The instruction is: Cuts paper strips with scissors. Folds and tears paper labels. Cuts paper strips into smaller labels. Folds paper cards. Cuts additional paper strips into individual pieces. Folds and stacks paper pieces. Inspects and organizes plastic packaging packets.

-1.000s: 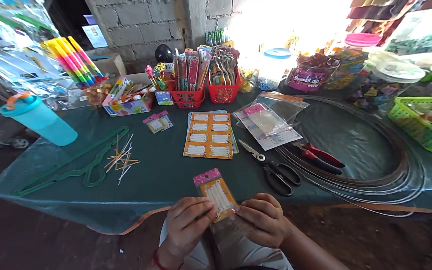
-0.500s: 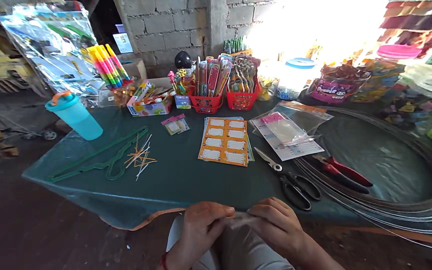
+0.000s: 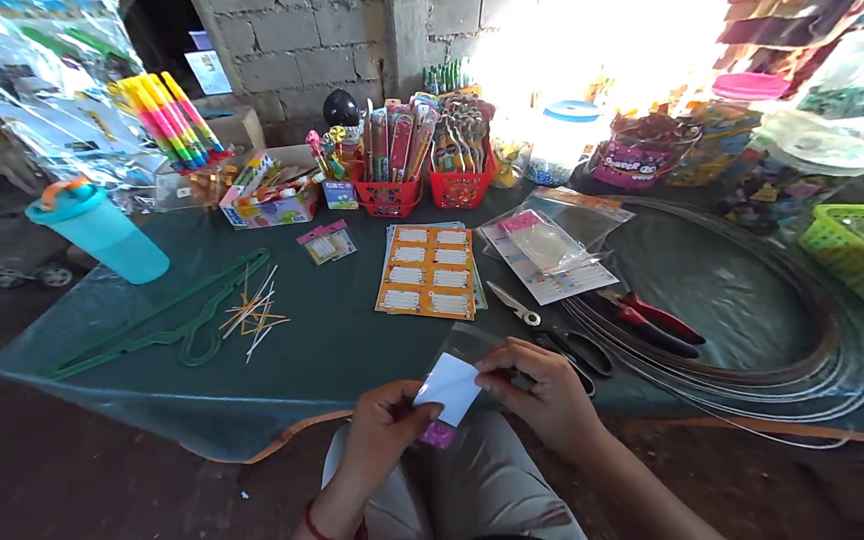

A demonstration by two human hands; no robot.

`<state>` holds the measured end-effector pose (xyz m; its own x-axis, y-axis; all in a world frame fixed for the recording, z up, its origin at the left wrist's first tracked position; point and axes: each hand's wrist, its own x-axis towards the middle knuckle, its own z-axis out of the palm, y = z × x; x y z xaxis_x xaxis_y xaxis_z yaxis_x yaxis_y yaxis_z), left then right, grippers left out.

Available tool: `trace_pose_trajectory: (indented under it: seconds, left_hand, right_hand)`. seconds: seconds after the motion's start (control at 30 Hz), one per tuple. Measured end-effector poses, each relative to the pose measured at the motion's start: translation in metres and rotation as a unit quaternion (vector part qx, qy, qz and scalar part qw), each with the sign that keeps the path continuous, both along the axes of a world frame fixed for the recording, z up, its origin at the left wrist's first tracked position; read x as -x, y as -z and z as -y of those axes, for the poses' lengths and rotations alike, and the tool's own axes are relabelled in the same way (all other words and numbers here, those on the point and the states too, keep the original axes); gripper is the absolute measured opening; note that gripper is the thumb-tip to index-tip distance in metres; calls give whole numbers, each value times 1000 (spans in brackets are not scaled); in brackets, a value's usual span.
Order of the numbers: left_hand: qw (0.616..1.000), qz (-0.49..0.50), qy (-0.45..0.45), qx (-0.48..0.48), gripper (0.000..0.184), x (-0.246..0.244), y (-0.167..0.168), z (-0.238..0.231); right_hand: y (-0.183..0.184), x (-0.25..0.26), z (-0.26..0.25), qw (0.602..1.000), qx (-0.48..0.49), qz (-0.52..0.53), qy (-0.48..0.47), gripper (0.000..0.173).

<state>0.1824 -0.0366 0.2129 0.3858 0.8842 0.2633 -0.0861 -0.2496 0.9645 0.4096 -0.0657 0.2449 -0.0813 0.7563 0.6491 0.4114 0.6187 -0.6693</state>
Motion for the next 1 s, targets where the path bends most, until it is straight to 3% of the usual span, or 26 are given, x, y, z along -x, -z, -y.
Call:
trace_pose_trajectory:
  seconds: [0.27,0.37,0.53,0.77,0.87,0.93,1.0]
  left_hand:
    - [999,-17,23,-23,12,-4,-15,-5]
    - [999,-13,19,-31,15,-6,-21,-8]
    - [998,39,3,45,13,-8,-19,-7]
    - [992,113,-17,53,16,-8,-17,-8]
    - [992,114,-33,32,20,-10,-16,-9]
    - [995,85,-51,-8,24,-12,-14,-8]
    - [995,57,-59,-51,27,-13,-14,-6]
  right_hand:
    - [4,6,-5,997,52,41,-41,14]
    - [5,11,-5,997,59,10,-41,16]
    - [6,15,-7,993,77,-81,-48,20]
    - [6,15,-10,989,103,-73,-78,19]
    - [6,20,-11,999,28,27,34,19]
    - [5,28,-13,979,-77,116,147,17]
    - [1,37,-14,956,-152,166,188,15]
